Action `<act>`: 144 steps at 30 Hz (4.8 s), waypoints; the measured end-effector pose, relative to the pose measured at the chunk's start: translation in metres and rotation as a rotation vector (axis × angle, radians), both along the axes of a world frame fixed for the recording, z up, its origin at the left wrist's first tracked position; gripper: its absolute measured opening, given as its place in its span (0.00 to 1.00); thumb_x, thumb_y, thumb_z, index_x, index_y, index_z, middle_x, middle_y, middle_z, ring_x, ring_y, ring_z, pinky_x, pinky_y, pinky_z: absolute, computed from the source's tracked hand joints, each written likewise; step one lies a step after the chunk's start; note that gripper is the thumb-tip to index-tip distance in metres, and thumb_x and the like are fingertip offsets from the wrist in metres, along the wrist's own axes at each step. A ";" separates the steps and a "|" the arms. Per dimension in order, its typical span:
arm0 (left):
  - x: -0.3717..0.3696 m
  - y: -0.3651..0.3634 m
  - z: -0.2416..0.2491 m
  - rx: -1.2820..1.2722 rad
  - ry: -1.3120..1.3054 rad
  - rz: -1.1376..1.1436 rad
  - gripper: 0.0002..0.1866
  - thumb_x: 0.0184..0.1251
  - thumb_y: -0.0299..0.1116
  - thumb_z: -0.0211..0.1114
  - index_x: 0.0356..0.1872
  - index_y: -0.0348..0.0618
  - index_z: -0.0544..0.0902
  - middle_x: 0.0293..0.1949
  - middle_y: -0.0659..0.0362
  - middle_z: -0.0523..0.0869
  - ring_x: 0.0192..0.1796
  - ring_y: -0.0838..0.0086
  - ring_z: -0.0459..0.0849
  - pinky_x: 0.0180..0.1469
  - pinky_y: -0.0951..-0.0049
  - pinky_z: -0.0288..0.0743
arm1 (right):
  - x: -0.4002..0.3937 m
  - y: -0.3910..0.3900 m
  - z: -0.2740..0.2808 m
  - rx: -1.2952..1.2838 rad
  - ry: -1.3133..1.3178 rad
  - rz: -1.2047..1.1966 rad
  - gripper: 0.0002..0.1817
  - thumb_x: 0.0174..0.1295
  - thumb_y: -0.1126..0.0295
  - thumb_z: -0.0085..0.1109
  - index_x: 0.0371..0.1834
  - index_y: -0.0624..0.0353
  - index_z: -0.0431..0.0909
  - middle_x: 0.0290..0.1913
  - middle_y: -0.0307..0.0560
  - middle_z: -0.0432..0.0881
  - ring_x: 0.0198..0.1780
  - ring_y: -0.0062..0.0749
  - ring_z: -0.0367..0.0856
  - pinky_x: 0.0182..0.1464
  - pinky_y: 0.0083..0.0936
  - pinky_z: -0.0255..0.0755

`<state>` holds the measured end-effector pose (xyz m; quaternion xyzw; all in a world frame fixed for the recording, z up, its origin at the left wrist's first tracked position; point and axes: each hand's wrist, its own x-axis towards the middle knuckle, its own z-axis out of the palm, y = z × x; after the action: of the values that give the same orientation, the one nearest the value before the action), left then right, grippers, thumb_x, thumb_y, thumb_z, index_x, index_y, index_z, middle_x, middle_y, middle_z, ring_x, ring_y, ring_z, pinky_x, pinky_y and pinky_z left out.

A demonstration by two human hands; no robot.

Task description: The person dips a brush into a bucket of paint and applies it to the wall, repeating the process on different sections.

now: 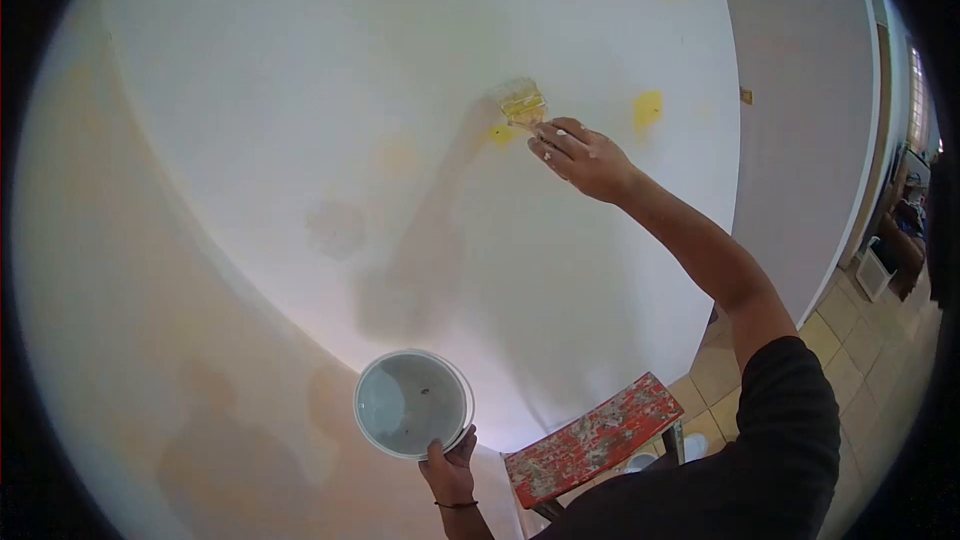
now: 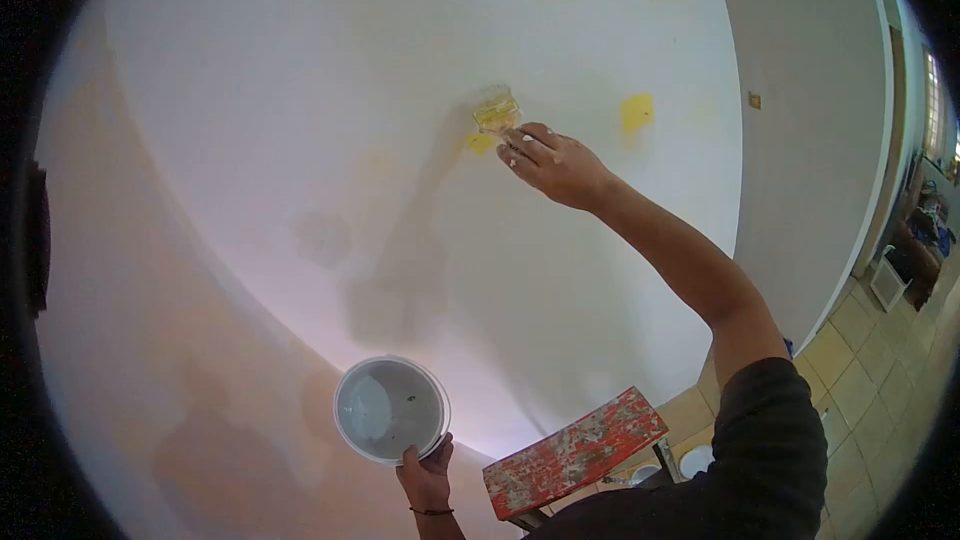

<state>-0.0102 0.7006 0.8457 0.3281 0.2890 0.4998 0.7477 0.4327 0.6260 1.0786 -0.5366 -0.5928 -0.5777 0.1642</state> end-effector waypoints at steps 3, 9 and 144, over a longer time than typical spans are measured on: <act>0.004 -0.016 0.019 0.052 -0.008 0.006 0.25 0.69 0.31 0.51 0.65 0.31 0.65 0.48 0.42 0.85 0.43 0.49 0.89 0.41 0.58 0.91 | 0.004 -0.004 -0.015 -0.109 -0.035 -0.028 0.14 0.61 0.73 0.61 0.50 0.60 0.79 0.57 0.48 0.79 0.60 0.39 0.76 0.49 0.28 0.85; 0.018 -0.043 0.045 0.063 -0.027 0.045 0.26 0.71 0.31 0.50 0.67 0.30 0.63 0.52 0.39 0.83 0.45 0.45 0.89 0.44 0.53 0.90 | -0.006 -0.032 -0.010 -0.476 0.167 0.001 0.11 0.65 0.67 0.61 0.48 0.57 0.81 0.50 0.44 0.84 0.60 0.38 0.78 0.50 0.30 0.84; 0.030 -0.036 0.041 0.003 0.195 0.033 0.25 0.75 0.31 0.49 0.68 0.27 0.64 0.58 0.38 0.79 0.51 0.44 0.85 0.55 0.46 0.86 | -0.033 0.014 0.008 0.676 0.961 0.733 0.06 0.63 0.76 0.62 0.41 0.66 0.83 0.40 0.55 0.87 0.39 0.47 0.86 0.40 0.33 0.80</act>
<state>0.0195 0.6646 0.8864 0.3716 0.3651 0.4779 0.7072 0.3994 0.6403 1.0866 -0.4175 -0.3849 -0.3363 0.7514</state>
